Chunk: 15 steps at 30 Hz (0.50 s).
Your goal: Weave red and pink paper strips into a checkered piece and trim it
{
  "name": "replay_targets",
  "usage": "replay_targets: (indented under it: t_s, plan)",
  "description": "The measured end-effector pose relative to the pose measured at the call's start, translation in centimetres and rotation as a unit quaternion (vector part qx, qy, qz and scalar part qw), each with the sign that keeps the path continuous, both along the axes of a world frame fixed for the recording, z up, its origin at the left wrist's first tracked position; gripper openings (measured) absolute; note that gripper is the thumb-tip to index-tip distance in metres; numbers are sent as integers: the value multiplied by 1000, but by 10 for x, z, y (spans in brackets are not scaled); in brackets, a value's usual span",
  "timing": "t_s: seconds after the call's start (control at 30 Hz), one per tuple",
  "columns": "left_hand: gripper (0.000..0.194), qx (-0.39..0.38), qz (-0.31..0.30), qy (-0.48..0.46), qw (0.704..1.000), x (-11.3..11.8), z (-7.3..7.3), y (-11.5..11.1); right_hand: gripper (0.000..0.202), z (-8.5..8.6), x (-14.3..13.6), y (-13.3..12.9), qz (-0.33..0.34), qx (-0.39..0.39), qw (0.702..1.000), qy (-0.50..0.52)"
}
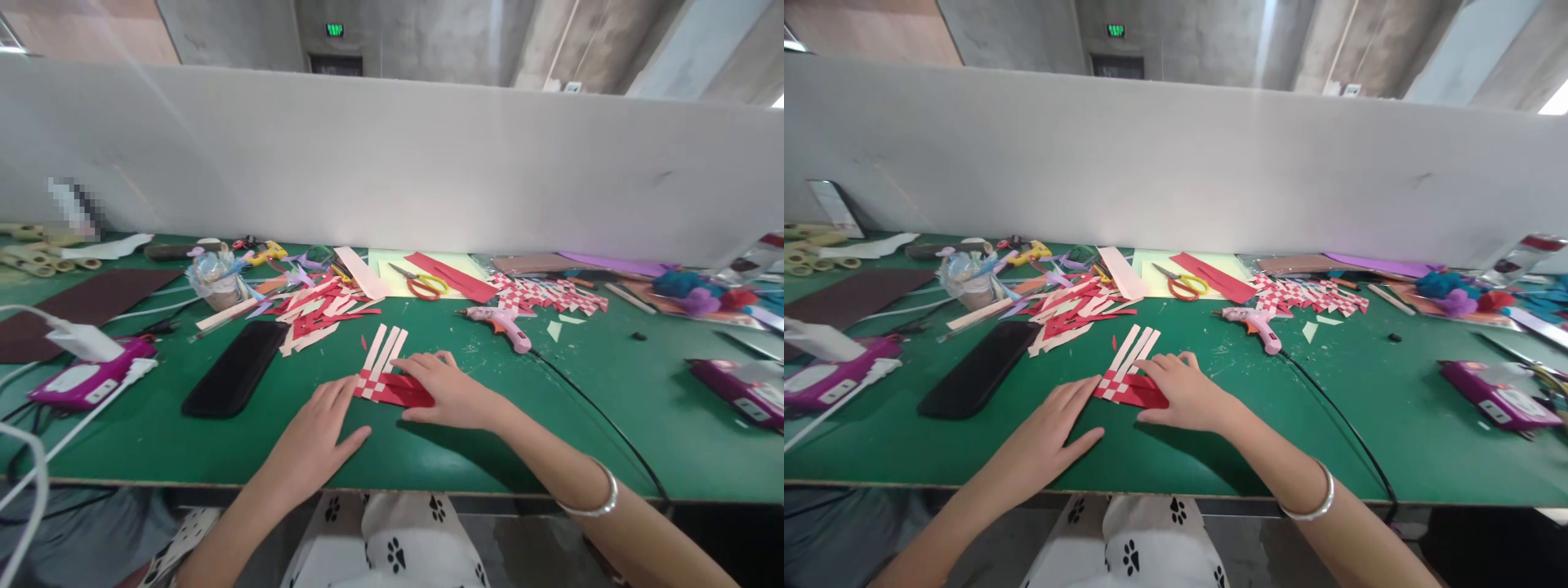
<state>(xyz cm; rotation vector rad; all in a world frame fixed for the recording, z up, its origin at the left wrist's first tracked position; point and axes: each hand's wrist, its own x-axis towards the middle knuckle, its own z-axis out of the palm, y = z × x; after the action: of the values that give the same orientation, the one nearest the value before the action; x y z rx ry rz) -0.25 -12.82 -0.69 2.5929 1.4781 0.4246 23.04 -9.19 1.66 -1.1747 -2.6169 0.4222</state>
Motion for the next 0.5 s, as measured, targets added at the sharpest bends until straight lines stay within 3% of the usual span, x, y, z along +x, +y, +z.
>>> replay_targets:
  t_s: [0.13,0.37,0.5]
  plan:
    - [53,-31,0,-67,997,9,-4,9,63,-7,-12,-1,-16,45,999,-14]
    - [52,-87,21,-145,985,18,-2,11,54,-12,-12,0,-45,59,997,-11]
    - [37,-77,36,-165,983,18,1,18,51,-17,-21,0,-67,76,995,13]
